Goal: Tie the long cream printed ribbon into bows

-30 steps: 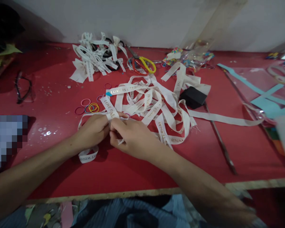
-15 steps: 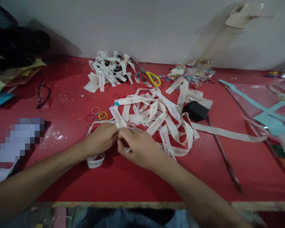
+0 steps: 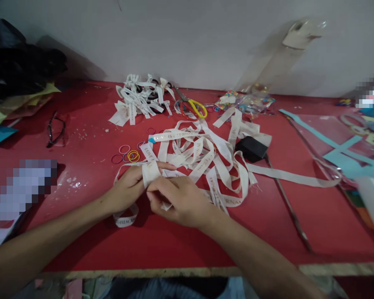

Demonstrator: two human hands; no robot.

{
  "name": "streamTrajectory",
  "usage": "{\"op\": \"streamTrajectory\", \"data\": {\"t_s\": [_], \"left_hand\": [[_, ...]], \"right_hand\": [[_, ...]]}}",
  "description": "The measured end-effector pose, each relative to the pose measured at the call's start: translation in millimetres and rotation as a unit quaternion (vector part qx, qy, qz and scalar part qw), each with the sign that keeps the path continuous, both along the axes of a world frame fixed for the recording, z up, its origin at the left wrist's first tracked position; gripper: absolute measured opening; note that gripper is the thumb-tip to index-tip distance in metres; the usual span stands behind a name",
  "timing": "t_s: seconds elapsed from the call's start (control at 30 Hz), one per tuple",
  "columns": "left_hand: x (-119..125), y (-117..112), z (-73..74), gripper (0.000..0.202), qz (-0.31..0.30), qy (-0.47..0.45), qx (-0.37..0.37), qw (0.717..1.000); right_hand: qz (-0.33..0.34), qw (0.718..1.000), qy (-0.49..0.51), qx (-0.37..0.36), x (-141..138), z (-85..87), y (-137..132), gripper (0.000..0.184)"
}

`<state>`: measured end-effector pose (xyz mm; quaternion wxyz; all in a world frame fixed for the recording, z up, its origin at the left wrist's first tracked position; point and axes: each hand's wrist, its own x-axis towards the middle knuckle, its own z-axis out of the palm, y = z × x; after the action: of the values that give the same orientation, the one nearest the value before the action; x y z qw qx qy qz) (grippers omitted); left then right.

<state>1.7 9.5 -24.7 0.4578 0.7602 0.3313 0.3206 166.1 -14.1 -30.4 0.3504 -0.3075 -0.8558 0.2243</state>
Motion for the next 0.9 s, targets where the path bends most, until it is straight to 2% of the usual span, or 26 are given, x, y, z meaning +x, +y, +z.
{"op": "streamTrajectory", "data": {"t_s": [0.07, 0.17, 0.23, 0.3, 0.43, 0.6, 0.73, 0.9], "left_hand": [[0.9, -1.4, 0.1, 0.031, 0.019, -0.025, -0.046, 0.998], [-0.3, -4.2, -2.5, 0.034, 0.054, -0.052, -0.113, 0.991], [-2.3, -5.8, -4.3, 0.038, 0.062, -0.064, -0.124, 0.988], [-4.5, -6.7, -4.5, 0.039, 0.062, -0.062, -0.102, 0.991], [-7.7, -6.6, -0.7, 0.04, 0.063, -0.022, -0.028, 0.997], [-8.7, -3.9, 2.2, 0.041, 0.048, 0.012, 0.018, 0.999], [-9.1, -3.5, 0.9, 0.042, 0.049, 0.03, 0.064, 0.996], [-8.1, -3.0, 1.2, 0.041, 0.092, 0.085, 0.098, 0.987]], "right_hand": [[-0.011, 1.0, 0.024, -0.01, -0.4, 0.6, -0.9, 0.009], [-0.055, 0.994, 0.05, -0.079, -1.2, 0.5, -1.5, 0.015], [-0.077, 0.987, 0.059, -0.125, -2.1, 0.1, -1.4, 0.021], [-0.088, 0.984, 0.064, -0.142, -3.3, 0.2, -1.2, 0.023], [-0.118, 0.982, 0.054, -0.136, -4.6, 2.2, -1.3, 0.013], [-0.142, 0.982, 0.038, -0.122, -3.0, 2.5, 0.1, 0.008], [-0.139, 0.985, 0.015, -0.1, -1.0, 2.3, 3.3, 0.008], [-0.1, 0.994, 0.019, -0.026, 0.4, 7.5, 5.2, 0.011]]}}
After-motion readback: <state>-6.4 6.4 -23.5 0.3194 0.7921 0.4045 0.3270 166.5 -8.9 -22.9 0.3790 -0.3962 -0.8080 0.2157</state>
